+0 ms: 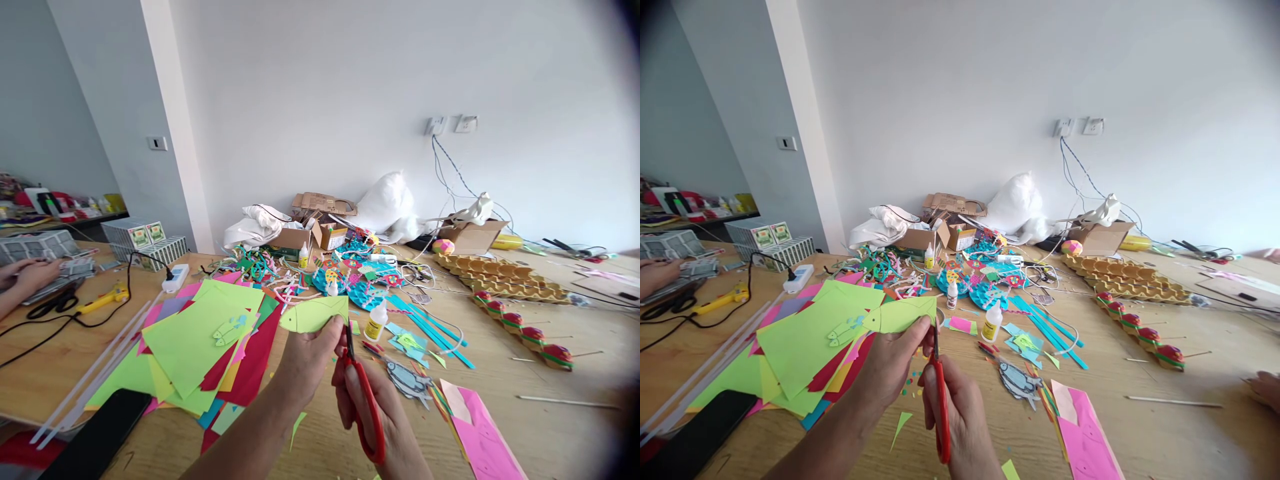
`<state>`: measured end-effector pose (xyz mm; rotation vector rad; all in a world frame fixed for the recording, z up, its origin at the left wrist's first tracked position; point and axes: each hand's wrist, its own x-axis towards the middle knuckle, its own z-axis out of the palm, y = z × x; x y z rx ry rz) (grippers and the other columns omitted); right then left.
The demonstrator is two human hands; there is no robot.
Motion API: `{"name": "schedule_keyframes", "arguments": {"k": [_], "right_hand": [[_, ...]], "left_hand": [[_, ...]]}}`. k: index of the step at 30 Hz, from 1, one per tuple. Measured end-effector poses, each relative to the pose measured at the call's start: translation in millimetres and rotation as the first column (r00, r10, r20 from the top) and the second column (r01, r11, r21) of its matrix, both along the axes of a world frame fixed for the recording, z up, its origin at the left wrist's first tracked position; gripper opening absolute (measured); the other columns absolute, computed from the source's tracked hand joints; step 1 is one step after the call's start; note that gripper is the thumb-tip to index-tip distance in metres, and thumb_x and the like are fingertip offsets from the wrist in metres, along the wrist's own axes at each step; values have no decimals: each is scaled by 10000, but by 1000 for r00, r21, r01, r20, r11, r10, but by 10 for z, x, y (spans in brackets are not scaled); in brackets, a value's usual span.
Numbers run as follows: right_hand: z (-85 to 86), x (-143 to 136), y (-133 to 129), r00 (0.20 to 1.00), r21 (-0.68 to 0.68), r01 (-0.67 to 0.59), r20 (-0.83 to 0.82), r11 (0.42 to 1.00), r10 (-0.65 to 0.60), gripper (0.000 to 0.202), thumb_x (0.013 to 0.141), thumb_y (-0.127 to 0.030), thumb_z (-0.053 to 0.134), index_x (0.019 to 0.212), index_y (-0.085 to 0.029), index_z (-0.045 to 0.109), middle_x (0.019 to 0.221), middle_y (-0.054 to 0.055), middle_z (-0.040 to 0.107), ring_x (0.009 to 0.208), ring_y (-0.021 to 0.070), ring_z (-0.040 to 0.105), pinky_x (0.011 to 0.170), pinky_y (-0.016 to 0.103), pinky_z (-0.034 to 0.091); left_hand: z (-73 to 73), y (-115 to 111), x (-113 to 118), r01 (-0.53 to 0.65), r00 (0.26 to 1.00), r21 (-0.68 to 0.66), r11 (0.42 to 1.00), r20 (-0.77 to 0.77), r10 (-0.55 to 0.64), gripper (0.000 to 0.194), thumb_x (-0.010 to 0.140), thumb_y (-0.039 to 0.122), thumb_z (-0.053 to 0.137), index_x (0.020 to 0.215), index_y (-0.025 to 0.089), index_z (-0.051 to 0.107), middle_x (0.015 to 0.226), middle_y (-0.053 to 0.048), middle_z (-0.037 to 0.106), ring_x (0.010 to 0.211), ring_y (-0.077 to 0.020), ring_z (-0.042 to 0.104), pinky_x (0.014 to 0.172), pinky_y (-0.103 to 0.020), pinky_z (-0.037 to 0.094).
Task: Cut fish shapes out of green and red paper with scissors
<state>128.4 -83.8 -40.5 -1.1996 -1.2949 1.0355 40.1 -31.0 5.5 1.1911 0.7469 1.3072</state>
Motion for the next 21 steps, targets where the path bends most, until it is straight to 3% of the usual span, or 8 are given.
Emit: {"name": "schedule_keyframes", "arguments": {"k": [13, 21], "right_hand": [[-12, -2, -14, 999, 19, -10, -34, 1000, 11, 483, 833, -593, 390, 666, -155, 509, 419, -52, 409, 381, 79, 326, 409, 204, 226], [-102, 41, 25, 998, 45, -54, -38, 998, 55, 500, 838, -602, 374, 670, -154, 519, 417, -53, 412, 360, 74, 333, 394, 199, 229]], "left_hand": [[12, -11, -9, 14, 1000, 5, 1000, -14, -13, 229, 718, 297, 560, 542, 154, 524, 527, 20, 518, 507, -88, 477, 511, -200, 423], [4, -10, -18, 37, 999, 13, 999, 0, -37, 229, 723, 298, 557, 551, 151, 527, 530, 20, 518, 513, -90, 479, 521, -204, 424]]}}
